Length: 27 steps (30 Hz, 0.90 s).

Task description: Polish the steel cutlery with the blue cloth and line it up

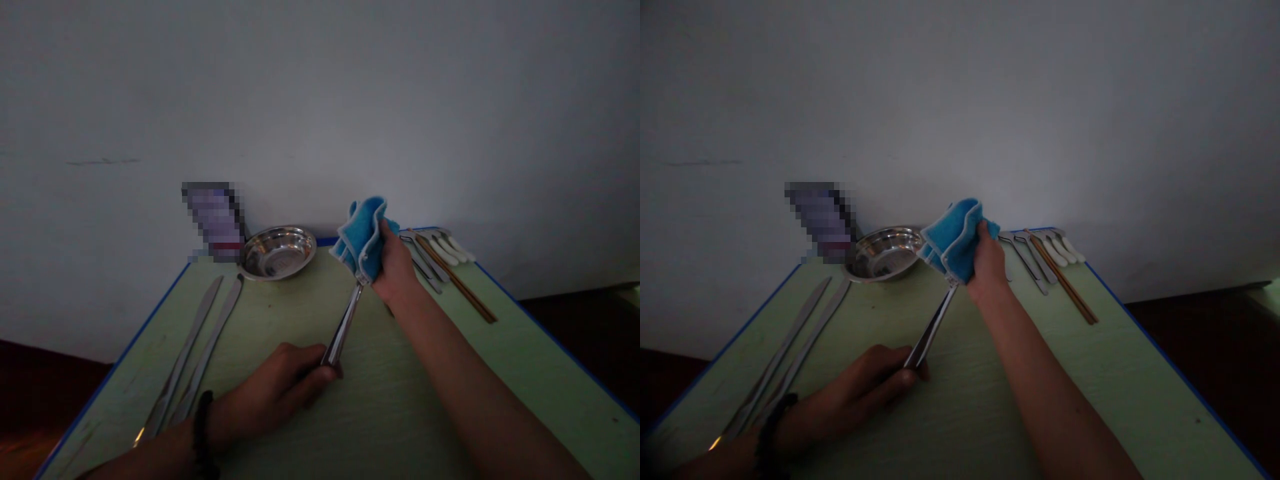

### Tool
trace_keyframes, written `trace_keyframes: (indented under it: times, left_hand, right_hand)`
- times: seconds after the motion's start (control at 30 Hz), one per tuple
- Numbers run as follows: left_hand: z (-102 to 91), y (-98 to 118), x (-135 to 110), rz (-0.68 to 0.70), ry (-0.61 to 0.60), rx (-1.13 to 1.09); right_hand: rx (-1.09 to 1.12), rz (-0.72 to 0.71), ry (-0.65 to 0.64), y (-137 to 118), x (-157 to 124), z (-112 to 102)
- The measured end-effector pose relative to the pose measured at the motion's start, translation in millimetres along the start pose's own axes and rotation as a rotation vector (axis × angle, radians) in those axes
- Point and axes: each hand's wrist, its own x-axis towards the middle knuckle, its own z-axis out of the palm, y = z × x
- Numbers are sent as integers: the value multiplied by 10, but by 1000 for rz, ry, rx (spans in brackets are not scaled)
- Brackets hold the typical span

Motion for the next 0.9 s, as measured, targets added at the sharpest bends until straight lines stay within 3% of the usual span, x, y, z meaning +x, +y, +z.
trace_keyframes:
  times: [0.1,0.3,0.43,0.53,0.73,0.9]
  left_hand:
    - [19,-53,5,35,37,-45]
    - [48,-110,21,32,272,-26]
    - [52,-75,39,-60,411,-36]
    - [54,-61,53,-54,426,-32]
    - [31,-48,71,-67,437,8]
    - [58,-56,33,-48,520,-136]
  right_hand:
    - [12,50,-39,9,-4,23]
    - [84,191,-81,62,-133,143]
    - [36,311,-221,143,-323,271]
    - [-36,344,-326,157,-434,339]
    - [-195,150,-346,39,-352,218]
    - [-632,-18,-399,-165,-238,-55]
